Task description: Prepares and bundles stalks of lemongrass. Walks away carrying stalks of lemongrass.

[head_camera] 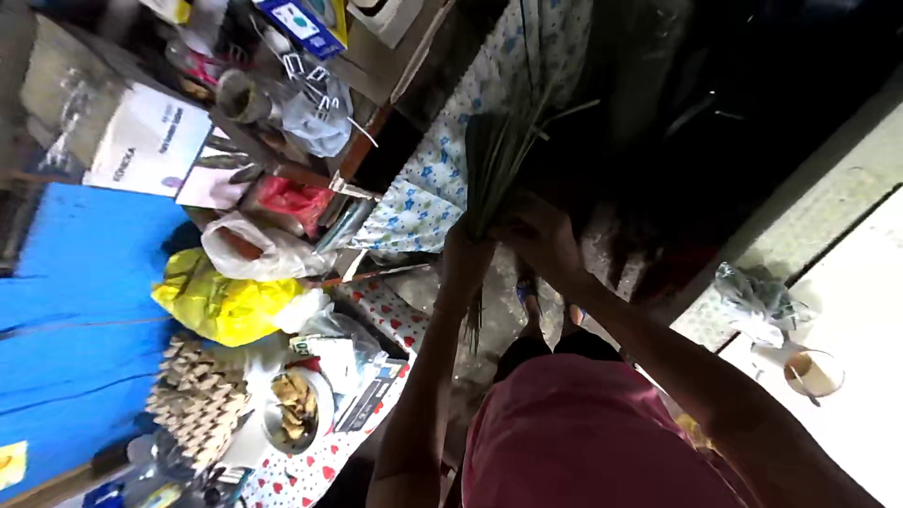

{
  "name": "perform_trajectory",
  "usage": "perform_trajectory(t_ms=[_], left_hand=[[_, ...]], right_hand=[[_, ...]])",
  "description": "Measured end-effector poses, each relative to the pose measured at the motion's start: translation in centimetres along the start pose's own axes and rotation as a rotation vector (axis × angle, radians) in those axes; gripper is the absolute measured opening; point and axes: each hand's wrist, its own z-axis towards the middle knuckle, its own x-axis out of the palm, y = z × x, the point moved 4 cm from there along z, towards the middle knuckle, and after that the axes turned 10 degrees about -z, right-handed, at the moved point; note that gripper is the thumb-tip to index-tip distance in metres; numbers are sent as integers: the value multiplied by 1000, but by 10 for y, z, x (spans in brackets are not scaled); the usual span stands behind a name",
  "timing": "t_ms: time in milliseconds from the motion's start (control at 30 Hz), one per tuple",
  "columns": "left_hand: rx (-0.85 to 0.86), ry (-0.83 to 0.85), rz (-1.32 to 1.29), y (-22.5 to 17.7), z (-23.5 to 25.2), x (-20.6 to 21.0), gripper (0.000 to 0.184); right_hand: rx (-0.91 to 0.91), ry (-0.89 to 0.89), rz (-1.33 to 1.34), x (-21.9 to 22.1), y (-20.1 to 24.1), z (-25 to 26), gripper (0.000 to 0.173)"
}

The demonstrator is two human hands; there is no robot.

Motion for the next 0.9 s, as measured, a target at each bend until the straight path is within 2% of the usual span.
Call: perform_trajectory(t_ms=[67,167,233,333,400,500,567,667,733,800,900], left_hand=[[-14,16,66,1,12,-6,26],[75,64,198,0,34,-7,34],[119,98,286,-4,44,2,35],[112,174,352,-17,57,19,36],[138,240,251,-20,73,33,33],[107,345,61,-35,102,62,28],[105,429,13,-56,123,82,25],[49,527,-100,-92,150,115,4],[30,605,-134,-115,171,138,8],[18,635,-176,-136,195,161,14],[0,587,-190,-178,221,194,17]], right_hand=[[-8,-40,-114,11,0,2,14],[101,37,-262,17,-2,10,20],[181,130,-273,13,-8,20,24],[187,103,-255,2,-24,32,22],[188,58,-206,-13,-35,40,23],[177,-41,-85,-50,-48,55,26],[142,-140,106,-80,-60,63,20],[137,-169,445,-135,-73,75,18],[106,-164,576,-164,-84,91,20],[77,-122,553,-191,-95,117,19],[135,-58,208,-240,-101,153,21]])
